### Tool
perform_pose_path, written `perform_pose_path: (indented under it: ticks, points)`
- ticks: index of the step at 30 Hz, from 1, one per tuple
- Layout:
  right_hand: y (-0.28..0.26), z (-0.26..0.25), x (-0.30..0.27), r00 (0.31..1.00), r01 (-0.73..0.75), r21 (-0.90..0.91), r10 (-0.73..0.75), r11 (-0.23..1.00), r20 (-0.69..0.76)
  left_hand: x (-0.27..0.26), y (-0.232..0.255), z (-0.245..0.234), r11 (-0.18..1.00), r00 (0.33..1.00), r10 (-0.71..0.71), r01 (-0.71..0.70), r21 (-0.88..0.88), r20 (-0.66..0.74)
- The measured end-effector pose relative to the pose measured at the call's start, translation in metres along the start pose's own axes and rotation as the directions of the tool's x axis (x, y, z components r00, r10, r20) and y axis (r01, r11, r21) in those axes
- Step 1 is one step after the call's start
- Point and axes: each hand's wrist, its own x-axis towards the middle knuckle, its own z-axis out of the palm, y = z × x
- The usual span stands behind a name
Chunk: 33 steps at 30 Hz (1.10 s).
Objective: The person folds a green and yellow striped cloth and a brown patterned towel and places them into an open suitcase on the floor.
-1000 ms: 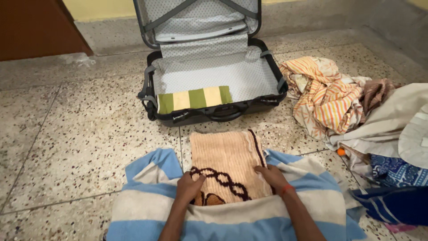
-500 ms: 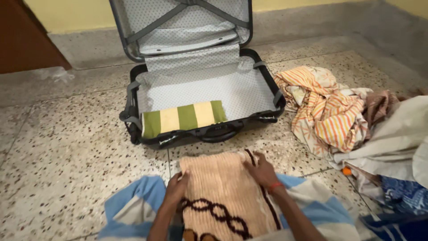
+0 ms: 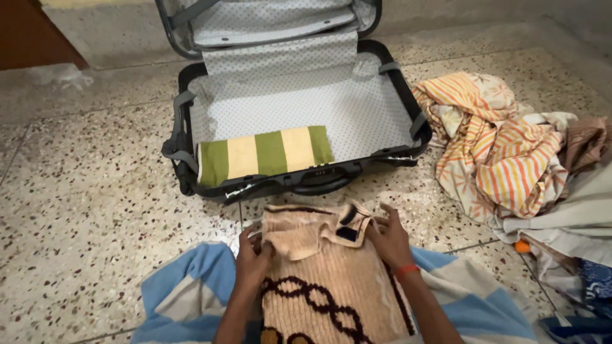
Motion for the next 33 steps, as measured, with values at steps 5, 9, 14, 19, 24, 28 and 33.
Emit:
perform_pose_path:
  ticks: [5, 9, 14, 19, 24, 28, 33]
  points:
    - [0.004, 0.004, -0.006, 0.989, 0.057, -0.231, -0.087, 0.971, -0.122, -0.012, 0.012, -0.007, 0.970, 0.984, 0.150, -0.127, 0.209, -0.095]
    - [-0.009, -0.003, -0.010, 0.806, 0.551, -0.287, -0.589, 0.784, -0.062, -0.015, 0.023, -0.011, 0.841, 0.924, 0.380, -0.361, 0.404, 0.036]
    - [-0.029, -0.002, -0.010, 0.912, 0.409, -0.177, -0.397, 0.895, 0.104, -0.019, 0.041, -0.009, 0.846, 0.972, 0.229, -0.173, 0.505, -0.050]
    - [-0.018, 0.004, -0.001, 0.970, 0.230, -0.065, -0.223, 0.971, 0.102, -0.017, 0.041, -0.007, 0.957, 0.997, -0.024, 0.044, 0.287, -0.073]
    - [-0.016, 0.004, 0.008, 0.930, 0.343, -0.099, -0.322, 0.934, 0.180, -0.008, 0.031, -0.009, 0.851, 0.978, 0.209, -0.189, 0.491, 0.015]
    - [-0.027, 0.006, -0.001, 0.956, 0.269, -0.069, -0.258, 0.961, 0.137, -0.009, 0.021, -0.006, 0.809, 0.953, 0.278, -0.298, 0.507, 0.117]
    - [-0.019, 0.008, 0.009, 0.946, 0.307, 0.221, -0.323, 0.926, 0.039, -0.007, 0.024, -0.004, 0.829, 0.958, 0.245, -0.285, 0.480, 0.147]
